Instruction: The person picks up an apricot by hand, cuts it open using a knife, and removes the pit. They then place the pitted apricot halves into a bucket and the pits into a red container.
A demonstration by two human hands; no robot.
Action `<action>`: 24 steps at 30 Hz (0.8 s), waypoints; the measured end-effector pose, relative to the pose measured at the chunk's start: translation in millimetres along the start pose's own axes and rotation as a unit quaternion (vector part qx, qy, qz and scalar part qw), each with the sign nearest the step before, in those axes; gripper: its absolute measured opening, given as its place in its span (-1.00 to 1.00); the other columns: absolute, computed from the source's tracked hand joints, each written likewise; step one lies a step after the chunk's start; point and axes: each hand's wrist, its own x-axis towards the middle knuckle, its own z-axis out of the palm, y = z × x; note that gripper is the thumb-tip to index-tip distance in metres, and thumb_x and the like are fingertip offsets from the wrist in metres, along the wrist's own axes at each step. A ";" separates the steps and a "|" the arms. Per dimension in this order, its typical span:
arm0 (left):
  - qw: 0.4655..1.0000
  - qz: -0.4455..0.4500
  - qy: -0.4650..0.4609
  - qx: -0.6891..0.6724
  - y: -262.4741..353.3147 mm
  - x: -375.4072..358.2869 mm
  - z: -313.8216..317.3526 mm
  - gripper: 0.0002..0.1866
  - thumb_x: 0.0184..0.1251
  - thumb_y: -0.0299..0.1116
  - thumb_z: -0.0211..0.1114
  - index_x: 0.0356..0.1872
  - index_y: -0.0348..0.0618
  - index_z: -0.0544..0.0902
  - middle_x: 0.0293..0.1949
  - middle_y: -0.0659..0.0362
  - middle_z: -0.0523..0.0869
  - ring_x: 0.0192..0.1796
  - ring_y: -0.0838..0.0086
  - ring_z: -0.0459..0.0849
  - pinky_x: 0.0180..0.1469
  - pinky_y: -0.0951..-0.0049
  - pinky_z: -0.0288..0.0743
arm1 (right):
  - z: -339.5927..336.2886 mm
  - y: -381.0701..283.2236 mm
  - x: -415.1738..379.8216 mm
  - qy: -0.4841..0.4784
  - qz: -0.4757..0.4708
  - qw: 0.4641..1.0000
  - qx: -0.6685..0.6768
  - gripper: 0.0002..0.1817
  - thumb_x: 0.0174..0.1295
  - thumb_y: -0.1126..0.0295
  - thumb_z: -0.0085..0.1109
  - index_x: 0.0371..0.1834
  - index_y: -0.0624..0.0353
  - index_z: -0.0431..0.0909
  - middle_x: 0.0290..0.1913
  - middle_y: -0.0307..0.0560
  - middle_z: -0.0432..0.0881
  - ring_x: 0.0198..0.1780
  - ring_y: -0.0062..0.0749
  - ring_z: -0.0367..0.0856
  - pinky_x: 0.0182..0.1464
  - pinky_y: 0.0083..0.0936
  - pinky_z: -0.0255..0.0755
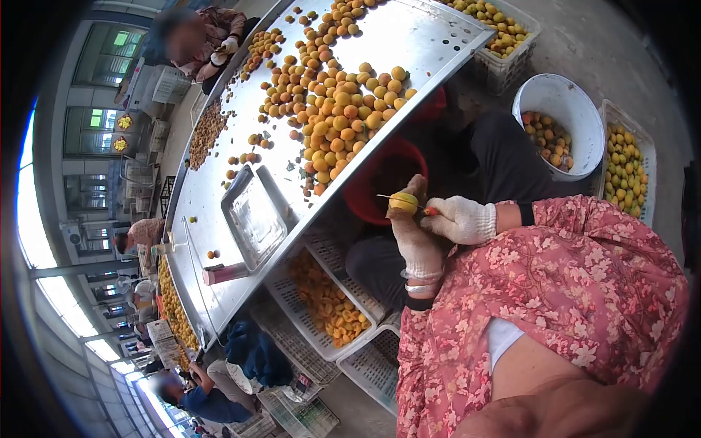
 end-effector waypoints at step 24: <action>0.997 0.032 0.005 -0.074 7.2 -6.3 -1.0 -0.68 0.48 -0.34 0.22 0.13 -0.21 0.42 0.09 -0.07 0.62 0.18 0.08 0.62 0.31 0.12 0.47 | -16.2 -5.0 6.5 -0.072 -0.044 0.968 -0.238 -0.67 0.35 0.13 0.13 -0.13 0.20 0.46 -0.52 0.19 0.61 -0.43 0.16 0.63 -0.37 -0.06 0.48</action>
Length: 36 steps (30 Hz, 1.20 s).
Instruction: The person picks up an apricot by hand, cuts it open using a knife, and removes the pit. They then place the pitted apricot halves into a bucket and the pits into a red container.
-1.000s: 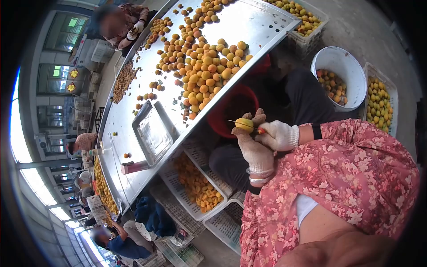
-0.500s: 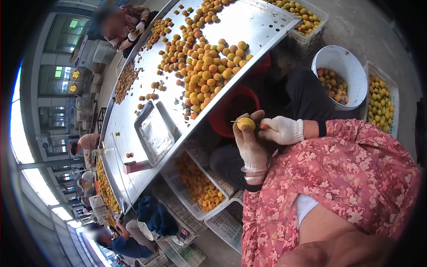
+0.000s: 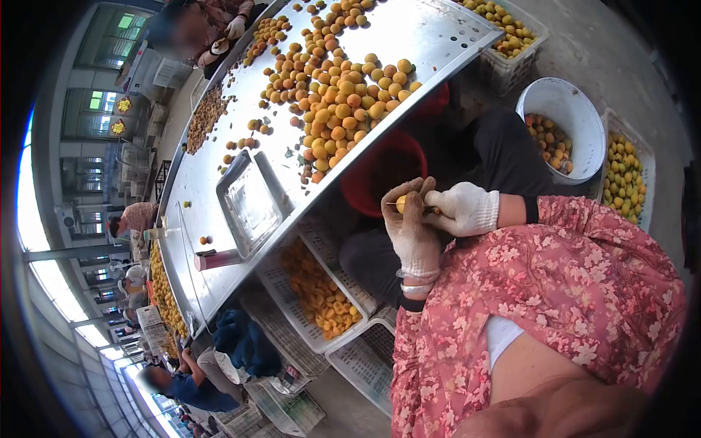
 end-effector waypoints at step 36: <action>0.996 -0.039 -0.063 0.040 8.2 -18.4 -13.7 -0.47 0.32 -0.53 0.32 0.32 -0.19 0.43 0.29 0.15 0.49 0.31 0.42 0.49 0.39 0.40 0.33 | -5.3 1.4 -12.2 0.073 -0.100 0.991 -0.054 -0.72 0.21 0.32 0.26 -0.14 0.25 0.46 -0.53 0.14 0.60 -0.48 0.13 0.63 -0.47 -0.11 0.48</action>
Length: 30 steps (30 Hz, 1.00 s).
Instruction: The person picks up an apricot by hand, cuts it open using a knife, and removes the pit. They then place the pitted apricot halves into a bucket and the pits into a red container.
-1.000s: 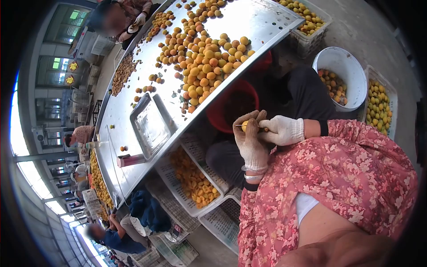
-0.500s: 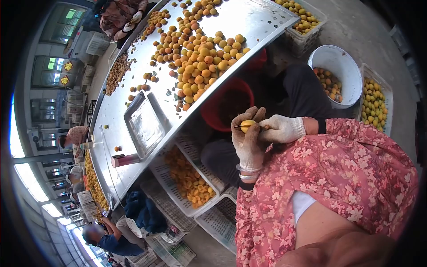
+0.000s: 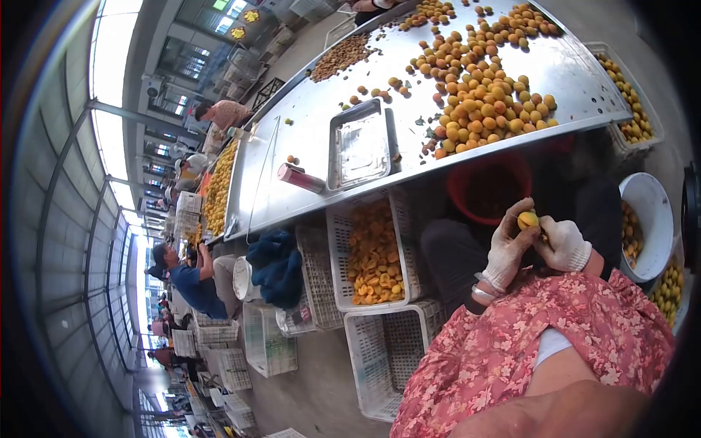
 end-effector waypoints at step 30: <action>0.989 -0.060 0.133 0.031 0.0 1.9 4.8 -0.44 -0.15 -0.69 0.15 0.05 -0.25 0.55 -0.10 0.12 0.61 -0.02 0.39 0.59 0.11 0.47 0.50 | 47.7 47.8 -7.1 -0.026 0.057 0.998 0.019 -0.26 0.12 0.51 0.18 0.42 0.39 0.15 -0.33 0.33 0.64 -0.28 0.25 0.67 -0.31 -0.10 0.54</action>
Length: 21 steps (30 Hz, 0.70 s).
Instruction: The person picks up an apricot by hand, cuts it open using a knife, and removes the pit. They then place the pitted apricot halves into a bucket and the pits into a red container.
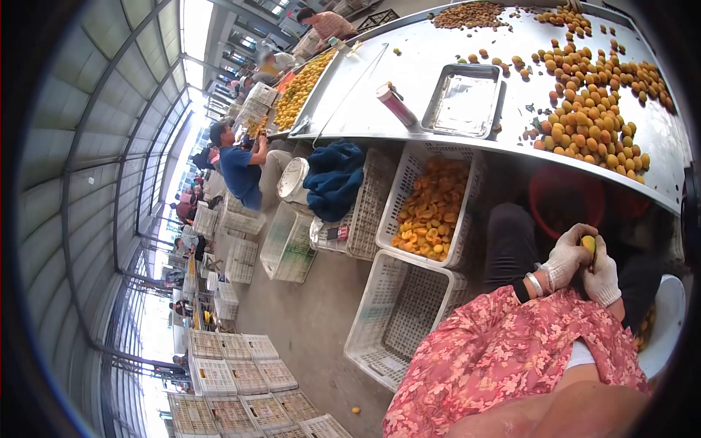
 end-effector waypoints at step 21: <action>0.997 0.076 -0.010 -0.003 -9.4 -0.9 -4.4 -0.46 -0.04 -0.75 0.04 0.06 -0.22 0.59 -0.04 0.13 0.63 0.03 0.41 0.61 0.18 0.45 0.50 | -11.5 -34.3 9.0 0.002 0.004 0.996 0.084 -0.32 0.08 0.47 0.22 0.36 0.24 0.30 -0.08 0.31 0.66 0.00 0.15 0.68 -0.02 -0.21 0.62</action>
